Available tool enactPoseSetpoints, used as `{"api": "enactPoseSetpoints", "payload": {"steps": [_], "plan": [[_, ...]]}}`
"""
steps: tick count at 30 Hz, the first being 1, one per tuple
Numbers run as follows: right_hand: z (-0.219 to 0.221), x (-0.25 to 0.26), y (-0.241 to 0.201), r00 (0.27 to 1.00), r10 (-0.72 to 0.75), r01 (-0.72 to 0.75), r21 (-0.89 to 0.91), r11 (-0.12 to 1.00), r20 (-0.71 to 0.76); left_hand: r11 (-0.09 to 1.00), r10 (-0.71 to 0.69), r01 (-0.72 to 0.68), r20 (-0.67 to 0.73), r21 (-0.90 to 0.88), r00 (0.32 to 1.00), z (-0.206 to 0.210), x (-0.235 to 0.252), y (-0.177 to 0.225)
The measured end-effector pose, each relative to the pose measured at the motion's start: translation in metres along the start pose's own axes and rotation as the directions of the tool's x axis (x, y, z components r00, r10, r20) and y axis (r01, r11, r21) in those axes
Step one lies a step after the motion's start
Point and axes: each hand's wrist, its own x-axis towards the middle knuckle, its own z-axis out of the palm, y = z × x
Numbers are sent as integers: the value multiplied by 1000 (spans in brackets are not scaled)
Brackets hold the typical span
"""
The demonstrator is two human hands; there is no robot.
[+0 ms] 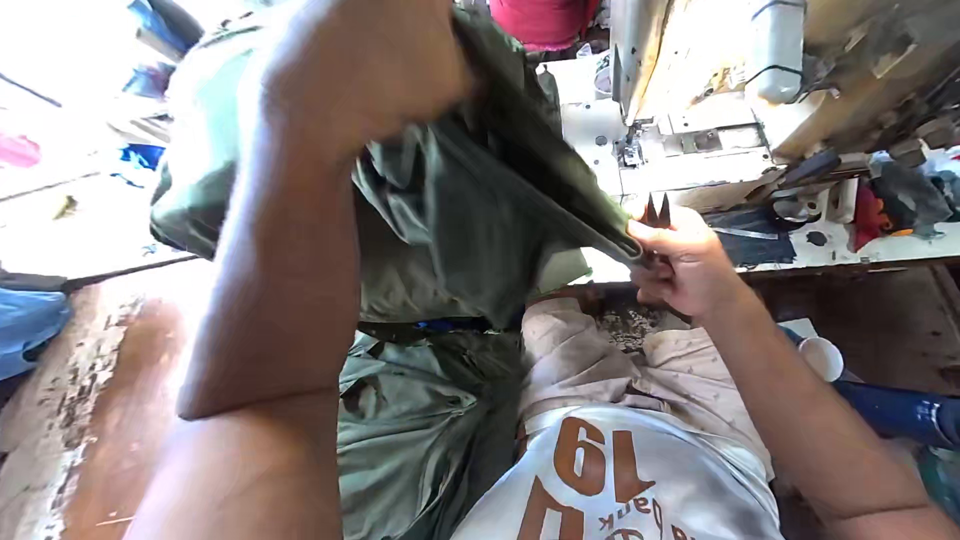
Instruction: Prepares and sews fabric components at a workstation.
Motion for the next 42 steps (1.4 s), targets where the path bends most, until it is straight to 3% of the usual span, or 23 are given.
{"api": "enactPoseSetpoints", "payload": {"steps": [1,2,4,5,7,9,11,14,20,22,24,26,30,34,38,42], "plan": [[-21,-2,19,992,74,-73,18,997,-106,995,4,16,214,-95,977,9,4,27],[-37,-3,35,974,126,-126,15,992,-187,984,72,-17,309,-177,948,28,3,33],[-56,-2,54,945,118,-154,-98,983,-306,948,183,-75,338,-310,923,69,-4,29],[-59,-2,58,940,35,-127,-251,960,-341,934,199,-77,332,-348,922,82,-6,30],[-57,-4,56,925,-233,-31,-671,740,-300,933,168,-45,323,-358,931,93,-6,37],[-47,0,52,856,-473,9,-908,420,-210,943,129,-20,309,-333,942,96,-2,45],[-38,7,48,800,-595,53,-978,200,-79,951,99,0,305,-310,947,96,3,51],[-33,14,53,780,-626,72,-995,66,15,964,23,54,282,-261,959,97,4,59],[-45,6,64,799,-601,144,-973,179,7,956,-265,266,22,-126,964,121,0,72],[-47,4,61,823,-567,198,-912,360,-45,917,-361,345,-45,-198,932,134,-1,83],[-43,-2,54,878,-445,194,-721,665,-174,836,-459,396,-90,-380,884,152,0,92],[-44,-7,48,905,-346,171,-534,828,-247,781,-504,359,-174,-511,846,174,5,99],[-57,-10,45,906,-331,124,-583,803,-264,903,-366,254,-312,-347,877,199,16,96],[-71,-5,41,926,-290,90,-605,791,-242,961,-205,143,-262,-237,943,211,32,71],[-69,-9,38,943,-200,28,-539,842,-264,961,-232,197,-178,-195,956,216,45,58],[-68,-3,39,931,-242,99,-449,888,-274,941,-285,256,-112,-222,952,215,59,50]]}}
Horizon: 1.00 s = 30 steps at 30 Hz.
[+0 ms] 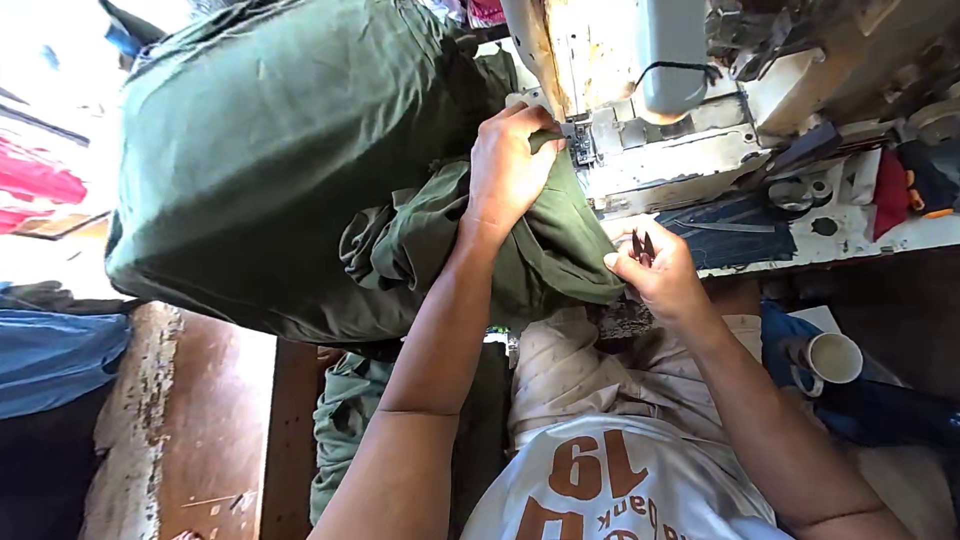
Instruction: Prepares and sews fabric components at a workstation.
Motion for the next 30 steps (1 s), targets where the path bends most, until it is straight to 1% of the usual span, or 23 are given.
{"api": "enactPoseSetpoints", "payload": {"steps": [2,5,7,9,11,13,15,20,21,25,30], "plan": [[1,3,-1,999,-22,24,40,999,-39,999,-32,32,21,-14,999,-1,10,2],[2,8,-5,996,-37,41,53,998,-80,997,-57,60,55,-44,997,1,28,5],[1,14,-9,994,-41,46,43,998,-104,996,-81,83,56,-37,995,10,42,-2],[0,22,-12,990,-67,73,52,996,-121,994,-84,88,57,-70,995,19,52,-7],[3,32,-14,985,-101,115,99,988,-140,986,-77,82,46,-143,996,20,58,-3],[7,36,-16,985,-91,112,143,983,-146,966,-43,41,-4,-255,999,16,58,6],[9,32,-17,986,-99,117,136,984,-134,943,-11,-5,-48,-331,999,18,58,7],[6,14,-22,994,-48,53,48,997,-103,929,108,-108,-21,-353,994,12,55,4],[7,15,-21,993,-50,56,48,997,-108,925,114,-112,-14,-364,993,11,55,5],[13,26,-14,980,-134,147,75,986,-148,921,124,-123,-22,-371,992,9,59,8],[12,18,-19,985,-127,129,15,992,-116,950,102,-85,40,-299,994,10,64,2]]}}
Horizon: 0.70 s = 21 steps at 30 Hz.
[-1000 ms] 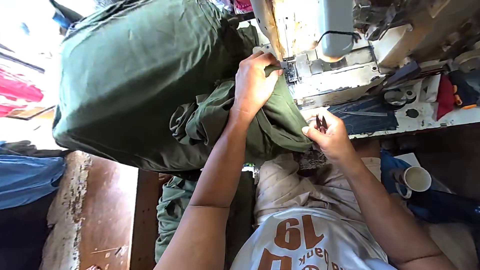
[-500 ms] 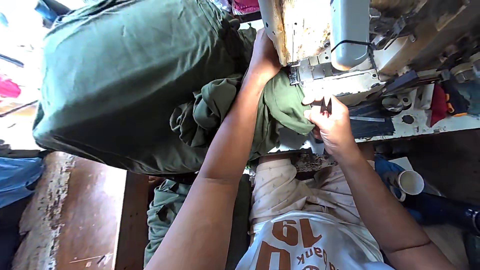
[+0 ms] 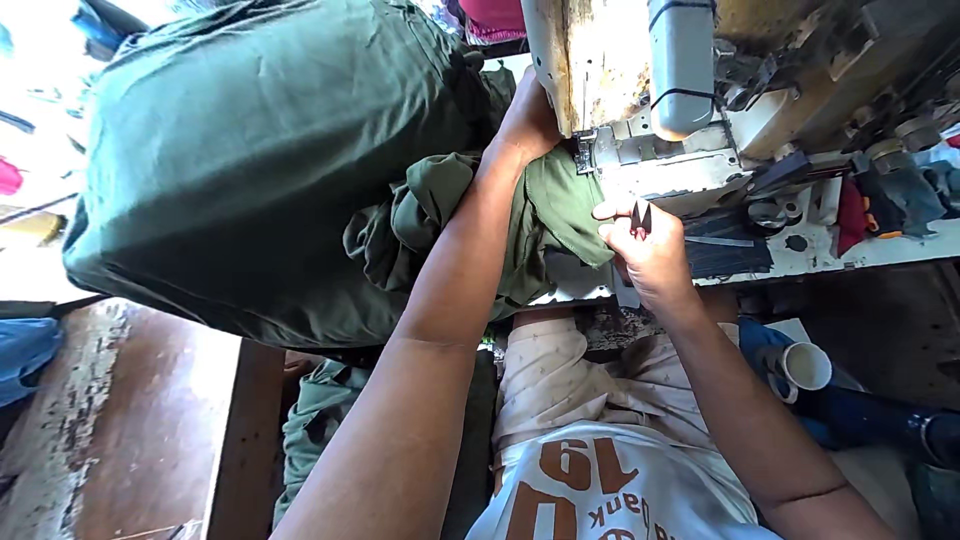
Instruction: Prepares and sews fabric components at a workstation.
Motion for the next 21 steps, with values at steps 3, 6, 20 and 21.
{"api": "enactPoseSetpoints", "payload": {"steps": [3,6,20,21], "plan": [[0,-2,-1,1000,12,-12,-4,1000,2,999,32,-32,-3,4,999,-1,1,0],[2,0,-1,1000,26,-25,26,999,-7,999,49,-49,4,-12,999,0,1,-1],[1,0,-6,997,-24,28,-47,998,78,971,107,-45,-258,234,960,1,-73,19],[1,2,-5,996,-35,39,-44,998,84,974,161,-114,-248,194,955,0,-95,27]]}}
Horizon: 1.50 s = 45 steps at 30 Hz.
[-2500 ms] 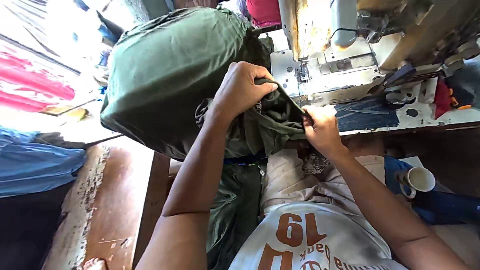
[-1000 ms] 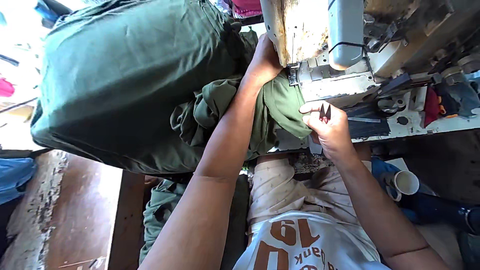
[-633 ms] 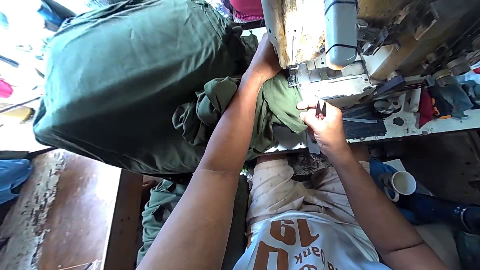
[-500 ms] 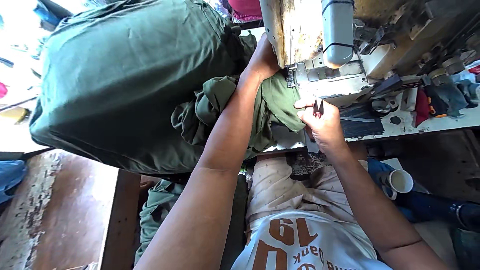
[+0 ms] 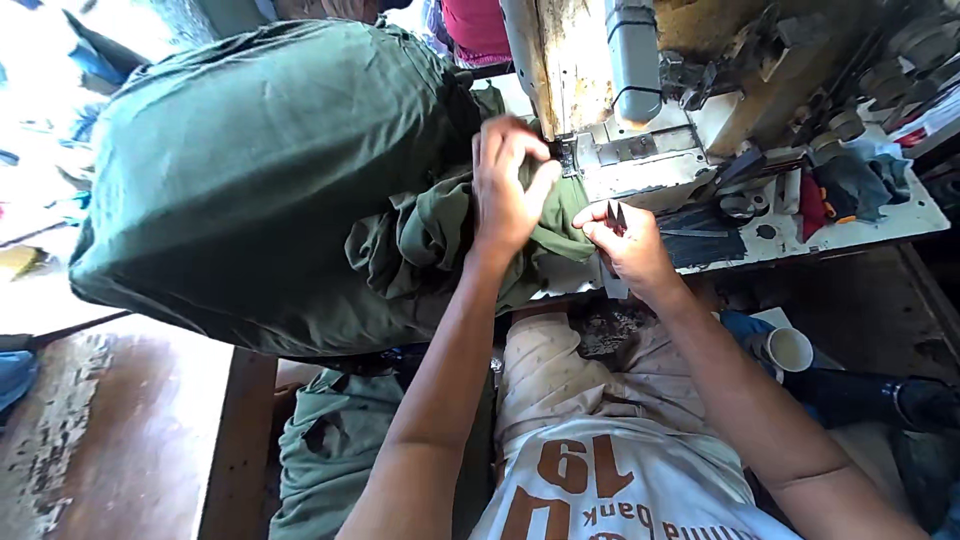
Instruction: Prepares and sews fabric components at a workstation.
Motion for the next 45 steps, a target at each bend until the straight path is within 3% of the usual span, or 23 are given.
{"api": "enactPoseSetpoints", "payload": {"steps": [2,4,8,12,14,17,20,24,37,45], "plan": [[-3,6,3,999,-37,37,-6,999,22,997,74,-69,178,-35,981,-19,-39,18],[-7,9,3,995,-69,72,-41,997,66,995,63,-87,327,58,943,-39,-68,31],[-14,5,-10,978,-69,144,-393,908,198,977,54,-107,271,186,961,-75,-88,55],[-12,2,-7,912,-314,409,-609,679,263,983,153,-174,251,65,956,-81,-88,79],[-15,-4,-13,880,-344,475,-572,669,327,979,201,-200,221,-30,954,-72,-90,85],[-24,-16,-11,850,-340,503,-429,750,402,960,258,-246,78,-137,963,-48,-97,84],[-28,-31,5,892,-320,416,-301,858,319,960,279,-279,-26,-18,960,-15,-103,67],[-25,-47,18,964,-227,254,-222,941,141,936,243,-254,73,245,967,13,-96,34],[-13,-37,10,998,-61,58,-162,985,-15,924,147,-225,256,310,956,-15,-58,43],[-7,-9,12,995,-102,101,-100,990,-10,940,110,-195,294,279,950,-24,-34,27]]}}
